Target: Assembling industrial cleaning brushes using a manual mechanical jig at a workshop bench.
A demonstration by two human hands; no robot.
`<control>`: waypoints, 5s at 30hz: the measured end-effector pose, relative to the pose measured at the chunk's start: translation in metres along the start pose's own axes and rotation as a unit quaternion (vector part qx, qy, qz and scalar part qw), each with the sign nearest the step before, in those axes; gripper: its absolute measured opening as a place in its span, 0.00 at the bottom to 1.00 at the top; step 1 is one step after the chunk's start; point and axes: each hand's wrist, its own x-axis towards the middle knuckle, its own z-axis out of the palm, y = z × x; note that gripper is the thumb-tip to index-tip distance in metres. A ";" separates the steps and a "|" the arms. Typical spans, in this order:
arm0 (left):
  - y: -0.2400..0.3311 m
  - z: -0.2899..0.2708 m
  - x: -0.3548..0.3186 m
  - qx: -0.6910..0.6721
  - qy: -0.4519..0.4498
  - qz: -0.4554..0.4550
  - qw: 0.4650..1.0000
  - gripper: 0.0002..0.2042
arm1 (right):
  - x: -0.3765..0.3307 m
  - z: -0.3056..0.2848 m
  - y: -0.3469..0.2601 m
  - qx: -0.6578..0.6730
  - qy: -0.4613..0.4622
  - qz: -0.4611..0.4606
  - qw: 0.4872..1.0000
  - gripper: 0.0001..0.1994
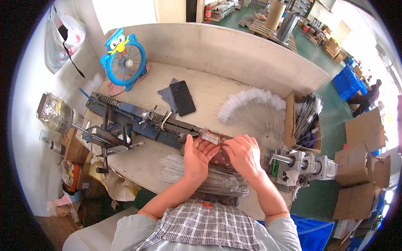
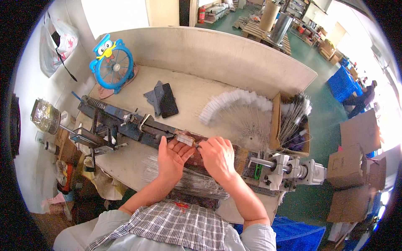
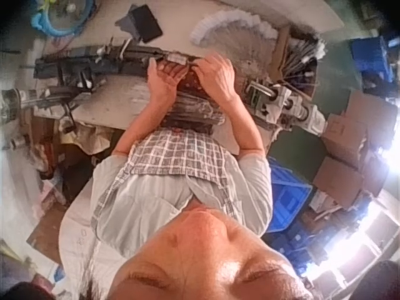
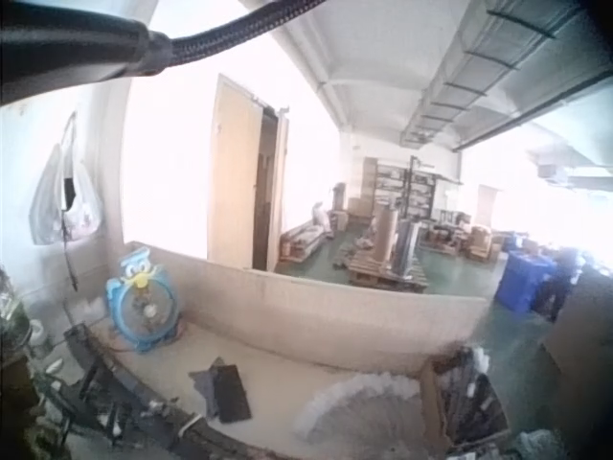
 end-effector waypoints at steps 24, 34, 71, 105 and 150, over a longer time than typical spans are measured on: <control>0.175 -0.289 -0.048 -0.070 0.154 0.055 0.984 0.14 | -0.076 0.009 0.022 0.062 -0.246 -0.002 0.967 0.05; 0.198 -0.267 -0.050 0.081 0.496 0.298 0.811 0.21 | -0.073 0.006 0.025 0.072 -0.241 0.088 0.964 0.05; 0.006 0.049 -0.023 0.431 -0.364 -0.032 0.825 0.10 | -0.029 -0.109 0.063 0.000 0.038 0.144 0.989 0.08; 0.041 -0.072 -0.006 -0.072 0.054 -0.257 0.962 0.24 | 0.056 0.045 -0.007 0.114 -0.079 -0.037 0.990 0.04; 0.137 -0.182 -0.012 0.105 0.238 0.036 0.965 0.15 | -0.018 0.053 0.022 0.040 -0.137 -0.059 0.988 0.10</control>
